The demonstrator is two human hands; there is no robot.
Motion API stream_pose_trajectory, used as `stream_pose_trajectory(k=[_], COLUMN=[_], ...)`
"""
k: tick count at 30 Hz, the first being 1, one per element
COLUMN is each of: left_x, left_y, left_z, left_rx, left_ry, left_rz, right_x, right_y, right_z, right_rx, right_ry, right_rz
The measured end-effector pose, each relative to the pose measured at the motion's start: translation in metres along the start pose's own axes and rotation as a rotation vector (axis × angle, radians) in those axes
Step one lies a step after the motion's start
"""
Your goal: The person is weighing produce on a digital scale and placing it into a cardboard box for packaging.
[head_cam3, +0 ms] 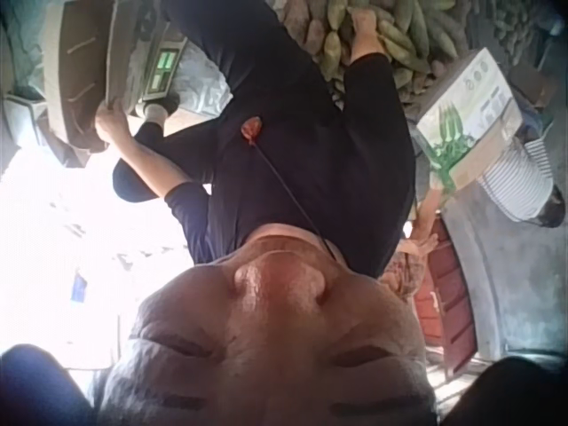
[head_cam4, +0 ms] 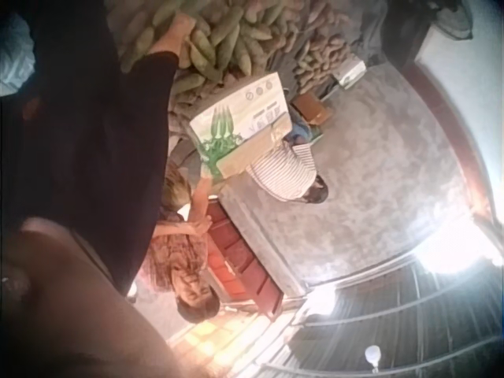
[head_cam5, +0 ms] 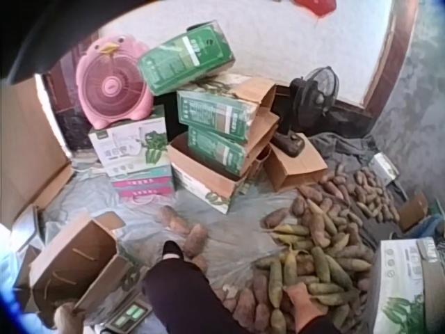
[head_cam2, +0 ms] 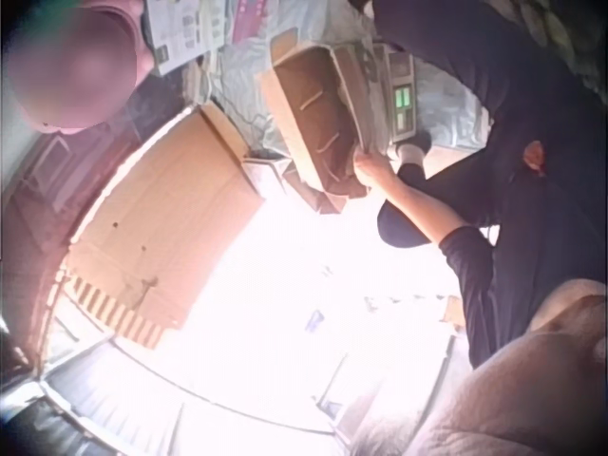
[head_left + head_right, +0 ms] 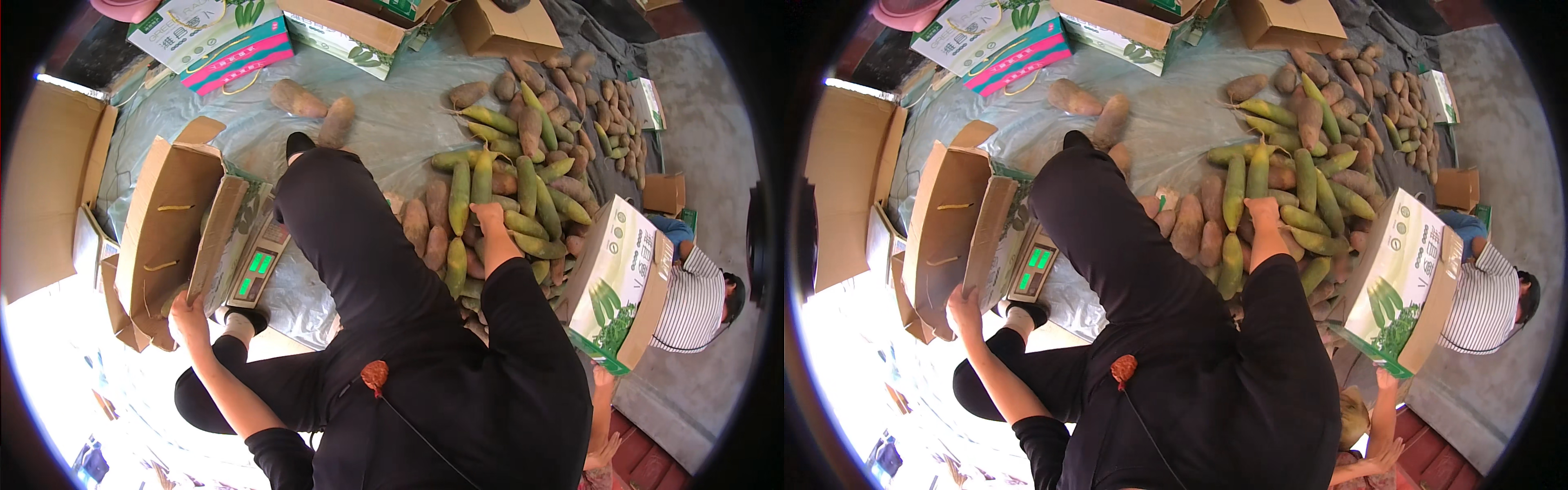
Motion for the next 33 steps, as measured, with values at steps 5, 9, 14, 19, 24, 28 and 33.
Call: stream_pose_trajectory(k=[5,9,14,19,24,28,33], left_x=[0.000,0.000,0.001,0.007,0.011,0.013,0.015], left_y=[0.000,0.003,-0.001,0.006,0.009,0.010,0.009], left_z=[0.003,0.002,0.004,-0.003,0.000,0.000,0.001], left_rx=[-0.093,-0.121,-0.274,-0.201,-0.152,-0.112,-0.094], left_ry=[0.050,0.039,0.090,0.029,0.046,-0.007,-0.052], left_rz=[0.018,-0.022,0.024,-0.003,-0.014,-0.060,-0.090], right_x=[0.000,0.021,0.064,0.142,0.245,0.331,0.417], right_y=[0.003,-0.007,-0.028,-0.019,-0.005,-0.005,-0.040], right_z=[0.005,0.018,0.087,0.211,0.324,0.386,0.415], right_rx=[-0.218,-0.550,-0.638,-0.459,-0.374,-0.067,0.289], right_ry=[0.070,0.040,0.308,0.823,1.316,1.783,2.177], right_rz=[-0.056,0.114,0.375,0.498,0.589,0.425,0.239])
Point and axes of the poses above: each hand's wrist, its own x-axis away from the middle knuckle, its own y-axis out of the back of the hand, z = x × y, the point moved 7 cm from there along -x, towards the middle knuckle, and after that the axes turned 14 degrees about y, right-handed, at the moved point
